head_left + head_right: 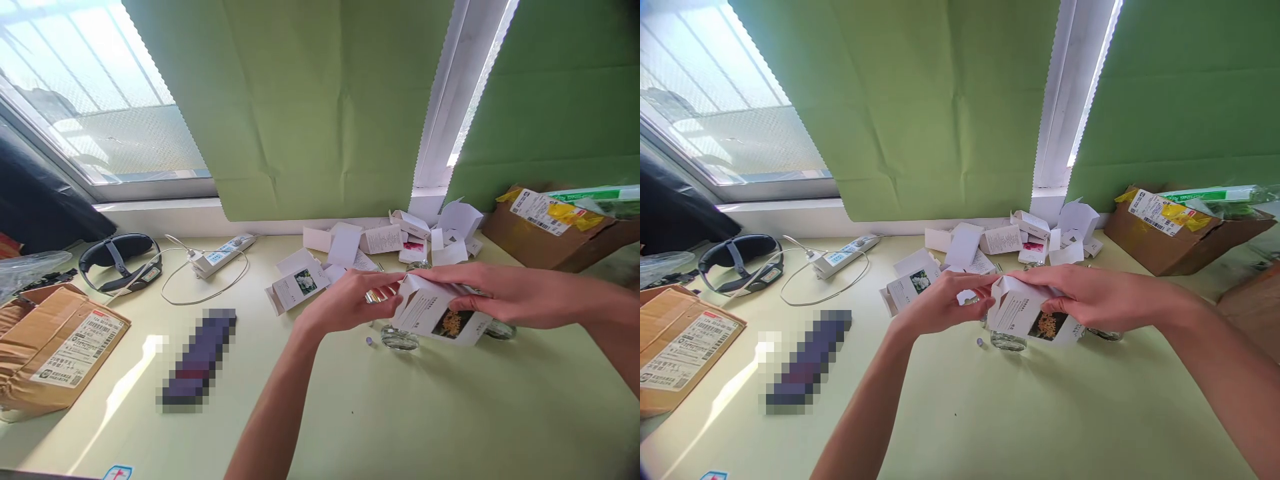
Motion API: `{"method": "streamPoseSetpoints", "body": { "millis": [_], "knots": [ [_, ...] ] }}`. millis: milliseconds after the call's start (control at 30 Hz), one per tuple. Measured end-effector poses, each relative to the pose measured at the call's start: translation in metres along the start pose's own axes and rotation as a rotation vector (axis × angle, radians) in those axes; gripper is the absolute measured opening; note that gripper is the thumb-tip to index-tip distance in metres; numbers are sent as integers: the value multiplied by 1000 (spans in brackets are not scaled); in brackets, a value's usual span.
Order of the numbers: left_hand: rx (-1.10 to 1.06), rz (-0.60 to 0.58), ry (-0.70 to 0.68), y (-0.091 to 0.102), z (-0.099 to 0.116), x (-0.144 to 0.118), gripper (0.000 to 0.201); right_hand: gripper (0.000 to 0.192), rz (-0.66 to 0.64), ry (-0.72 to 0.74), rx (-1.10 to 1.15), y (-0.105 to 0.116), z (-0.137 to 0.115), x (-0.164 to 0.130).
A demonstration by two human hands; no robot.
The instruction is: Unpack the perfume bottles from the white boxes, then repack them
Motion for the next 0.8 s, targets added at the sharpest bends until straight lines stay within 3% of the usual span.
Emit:
{"method": "streamPoseSetpoints", "body": {
  "millis": [67, 233, 333, 600, 700, 800],
  "knots": [
    [-19, 10, 29, -1, -1, 0, 43, 55, -99, -12, 44, -4, 2, 2],
    [-6, 8, 36, -3, 0, 2, 48, 54, -27, -59, -33, 1, 10, 3],
    [36, -29, 15, -2, -2, 1, 47, 54, -65, -30, -4, 0, 10, 3],
    [62, 114, 2, 3, 4, 2, 35, 55, -109, -65, 59, 6, 19, 8],
    [59, 195, -21, 11, -12, 2, 31, 54, -191, -90, 62, 13, 33, 8],
    [220, 351, 64, 24, -47, 1, 43, 54, -236, -164, 25, 28, 54, 20]
  ]
}}
Point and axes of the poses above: each hand's wrist, its own x-axis towards the middle knuckle, its own y-axis out of the back of the hand, z = x × y, the point moved 5 cm from there along x, towards the middle knuckle, and after that the axes turned 7 degrees about -x, right-handed, at the moved point
